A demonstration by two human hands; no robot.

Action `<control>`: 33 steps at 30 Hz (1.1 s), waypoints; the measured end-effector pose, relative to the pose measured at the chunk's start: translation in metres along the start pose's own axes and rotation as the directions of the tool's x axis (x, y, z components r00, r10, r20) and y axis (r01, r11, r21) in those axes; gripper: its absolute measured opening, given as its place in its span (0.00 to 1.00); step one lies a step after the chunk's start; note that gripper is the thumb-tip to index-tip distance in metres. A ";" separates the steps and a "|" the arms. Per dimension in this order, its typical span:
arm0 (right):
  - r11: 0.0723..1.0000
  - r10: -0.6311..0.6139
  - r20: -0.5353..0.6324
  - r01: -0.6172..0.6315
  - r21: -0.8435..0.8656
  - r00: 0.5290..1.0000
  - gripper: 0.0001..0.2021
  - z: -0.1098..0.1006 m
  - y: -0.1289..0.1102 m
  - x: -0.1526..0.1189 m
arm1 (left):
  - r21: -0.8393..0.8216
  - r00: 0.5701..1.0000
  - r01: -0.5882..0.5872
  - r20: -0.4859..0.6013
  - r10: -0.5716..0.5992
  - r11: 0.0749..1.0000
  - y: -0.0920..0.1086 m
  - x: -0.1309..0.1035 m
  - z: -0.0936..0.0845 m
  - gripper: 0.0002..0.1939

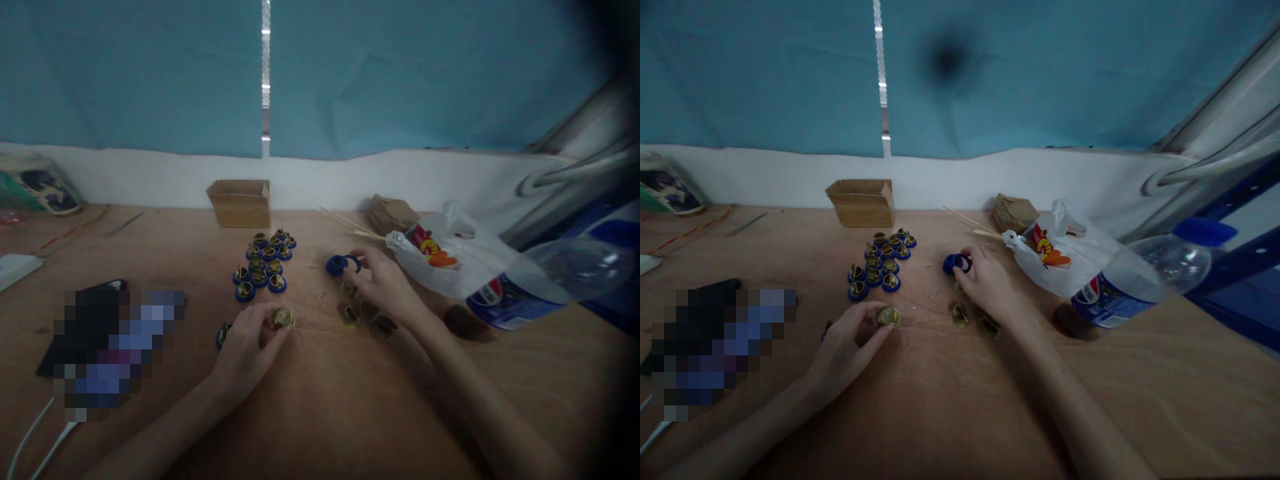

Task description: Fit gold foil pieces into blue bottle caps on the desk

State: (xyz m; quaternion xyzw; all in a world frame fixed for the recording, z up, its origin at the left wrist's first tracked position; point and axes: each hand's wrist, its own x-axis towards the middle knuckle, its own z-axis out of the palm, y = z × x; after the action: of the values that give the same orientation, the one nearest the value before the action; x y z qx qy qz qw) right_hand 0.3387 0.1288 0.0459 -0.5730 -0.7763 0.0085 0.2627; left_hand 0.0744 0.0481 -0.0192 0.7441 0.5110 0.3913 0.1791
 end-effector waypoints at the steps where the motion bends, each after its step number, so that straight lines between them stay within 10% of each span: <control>1: 1.000 -0.013 0.009 0.013 -0.009 1.000 0.13 0.001 0.006 0.007 | 0.003 1.000 -0.007 -0.002 0.007 1.000 0.000 0.000 0.000 0.11; 11: 0.998 -0.058 0.112 0.059 -0.004 0.992 0.15 0.019 0.020 0.031 | -0.102 0.994 -0.026 -0.105 0.015 0.994 0.007 0.005 -0.005 0.11; 17: 0.994 -0.093 0.056 0.089 0.067 0.994 0.10 -0.004 -0.039 0.000 | -0.389 0.998 0.061 0.033 -0.053 0.919 0.008 0.000 0.000 0.13; 23: 0.906 -0.340 0.347 0.206 0.370 0.874 0.08 -0.014 -0.104 -0.054 | -0.617 0.974 0.196 0.215 -0.077 0.762 0.012 -0.005 -0.002 0.16; 33: 0.928 -0.183 0.378 0.033 0.372 0.908 0.15 -0.012 -0.083 -0.103 | -0.705 0.882 0.370 0.471 0.010 0.605 0.027 -0.007 -0.005 0.29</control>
State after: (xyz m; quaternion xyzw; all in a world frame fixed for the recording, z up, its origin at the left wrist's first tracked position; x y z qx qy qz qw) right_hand 0.2913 0.0043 0.0417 -0.4567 -0.8301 0.2532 0.1956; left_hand 0.0859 0.0300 -0.0003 0.6017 0.3123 0.3785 0.6302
